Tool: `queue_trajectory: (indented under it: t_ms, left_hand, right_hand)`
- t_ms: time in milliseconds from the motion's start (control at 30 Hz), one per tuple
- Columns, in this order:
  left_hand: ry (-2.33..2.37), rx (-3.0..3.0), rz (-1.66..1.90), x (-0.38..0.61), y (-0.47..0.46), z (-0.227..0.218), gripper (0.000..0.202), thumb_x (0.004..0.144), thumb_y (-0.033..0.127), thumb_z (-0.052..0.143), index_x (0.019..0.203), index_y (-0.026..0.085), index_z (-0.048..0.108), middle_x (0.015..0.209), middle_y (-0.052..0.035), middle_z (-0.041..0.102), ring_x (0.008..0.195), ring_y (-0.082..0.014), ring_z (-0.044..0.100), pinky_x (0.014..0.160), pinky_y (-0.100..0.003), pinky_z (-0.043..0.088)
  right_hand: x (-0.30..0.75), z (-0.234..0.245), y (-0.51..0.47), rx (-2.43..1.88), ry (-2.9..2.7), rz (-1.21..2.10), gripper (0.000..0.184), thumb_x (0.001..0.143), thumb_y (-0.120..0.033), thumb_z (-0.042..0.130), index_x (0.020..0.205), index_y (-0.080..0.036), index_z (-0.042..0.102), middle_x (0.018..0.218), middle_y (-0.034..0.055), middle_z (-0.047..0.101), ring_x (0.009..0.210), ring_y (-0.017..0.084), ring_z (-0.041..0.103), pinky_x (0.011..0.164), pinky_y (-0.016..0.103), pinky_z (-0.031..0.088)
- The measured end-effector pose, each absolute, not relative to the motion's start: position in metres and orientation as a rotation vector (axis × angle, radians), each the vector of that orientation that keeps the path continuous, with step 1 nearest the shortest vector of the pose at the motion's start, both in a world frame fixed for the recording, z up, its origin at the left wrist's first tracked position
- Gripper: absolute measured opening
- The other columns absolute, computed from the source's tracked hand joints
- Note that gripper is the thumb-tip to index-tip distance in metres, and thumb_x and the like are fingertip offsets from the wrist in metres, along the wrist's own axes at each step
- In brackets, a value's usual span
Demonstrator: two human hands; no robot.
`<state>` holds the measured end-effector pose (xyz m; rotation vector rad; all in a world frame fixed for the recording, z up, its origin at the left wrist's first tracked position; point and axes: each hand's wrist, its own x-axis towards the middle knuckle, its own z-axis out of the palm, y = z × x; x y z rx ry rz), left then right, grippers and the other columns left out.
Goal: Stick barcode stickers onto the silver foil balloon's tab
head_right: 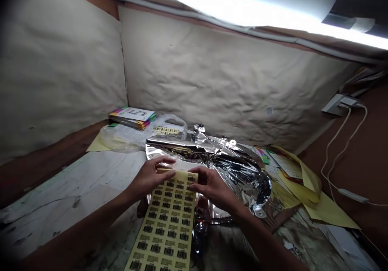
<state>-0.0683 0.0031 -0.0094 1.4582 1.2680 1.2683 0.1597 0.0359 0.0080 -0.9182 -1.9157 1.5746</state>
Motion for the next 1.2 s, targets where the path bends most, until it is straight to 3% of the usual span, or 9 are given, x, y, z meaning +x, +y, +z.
queue_trajectory:
  t_ms: [100,300,467,667,867,1000,1100,1200]
  left_hand:
    - [1.310,1.839,1.303,-0.069,0.001,-0.003,0.038,0.072,0.027,0.075,0.108,0.022,0.068,0.112,-0.0056,0.067,0.106,-0.0232,0.061,0.087,-0.033,0.052]
    - [1.217,1.976,0.978,-0.061,-0.004,-0.009,0.013,0.077,0.025,0.070,0.089,0.021,0.074,0.084,-0.0008,0.073,0.075,-0.0162,0.067,0.070,-0.024,0.051]
    - [1.226,1.930,0.986,-0.058,-0.004,-0.015,0.016,0.082,0.029,0.065,0.091,0.022,0.076,0.086,-0.0011,0.075,0.074,-0.0164,0.068,0.068,-0.024,0.050]
    - [1.224,1.881,0.926,-0.061,-0.005,-0.007,0.025,0.084,0.036,0.061,0.096,0.021,0.077,0.087,-0.0023,0.076,0.074,-0.0193,0.068,0.066,-0.025,0.049]
    - [1.195,1.704,0.837,-0.065,-0.004,-0.009,0.037,0.085,0.044,0.055,0.089,0.015,0.077,0.083,-0.0056,0.075,0.075,-0.0221,0.066,0.062,-0.025,0.046]
    - [1.182,1.624,0.796,-0.067,-0.002,-0.015,0.038,0.083,0.045,0.055,0.089,0.013,0.076,0.082,-0.0060,0.074,0.074,-0.0213,0.064,0.060,-0.025,0.045]
    - [1.223,1.597,0.786,-0.071,0.002,-0.017,0.039,0.080,0.047,0.058,0.091,0.013,0.075,0.082,-0.0063,0.073,0.074,-0.0209,0.063,0.059,-0.024,0.044]
    - [1.234,1.595,0.694,-0.078,0.004,-0.016,0.038,0.078,0.047,0.061,0.089,0.013,0.075,0.079,-0.0057,0.071,0.067,-0.0182,0.061,0.056,-0.023,0.041]
  right_hand:
    - [0.155,0.009,0.027,-0.965,-2.003,1.423,0.024,0.078,-0.029,0.072,0.098,-0.017,0.065,0.088,0.0029,0.070,0.080,0.019,0.067,0.071,0.031,0.054]
    - [0.155,0.003,0.025,-0.962,-2.210,0.889,0.014,0.086,-0.027,0.063,0.097,-0.020,0.068,0.087,0.0024,0.071,0.074,0.016,0.065,0.066,0.028,0.050]
    - [0.154,-0.011,0.026,-0.835,-2.315,0.278,0.006,0.087,-0.022,0.064,0.091,-0.021,0.068,0.090,0.0042,0.069,0.083,0.018,0.062,0.070,0.029,0.048]
    - [0.150,-0.012,0.022,-0.771,-2.386,-0.009,0.016,0.094,-0.025,0.053,0.095,-0.022,0.069,0.091,0.0069,0.070,0.083,0.020,0.061,0.069,0.032,0.046]
    - [0.153,-0.019,0.023,-0.743,-2.410,-0.052,0.018,0.093,-0.024,0.053,0.102,-0.024,0.070,0.098,0.0074,0.071,0.087,0.022,0.060,0.073,0.036,0.047]
    - [0.151,-0.016,0.019,-0.682,-2.372,0.035,0.016,0.091,-0.021,0.055,0.095,-0.025,0.070,0.096,0.0071,0.070,0.087,0.022,0.059,0.073,0.035,0.047]
    - [0.154,-0.002,0.013,-0.715,-2.264,0.290,0.011,0.089,-0.023,0.058,0.087,-0.023,0.069,0.093,0.0073,0.067,0.087,0.021,0.059,0.074,0.034,0.048]
    - [0.169,0.013,0.012,-0.896,-2.157,0.793,0.011,0.084,-0.030,0.065,0.081,-0.021,0.069,0.086,0.0058,0.067,0.081,0.020,0.061,0.072,0.032,0.049]
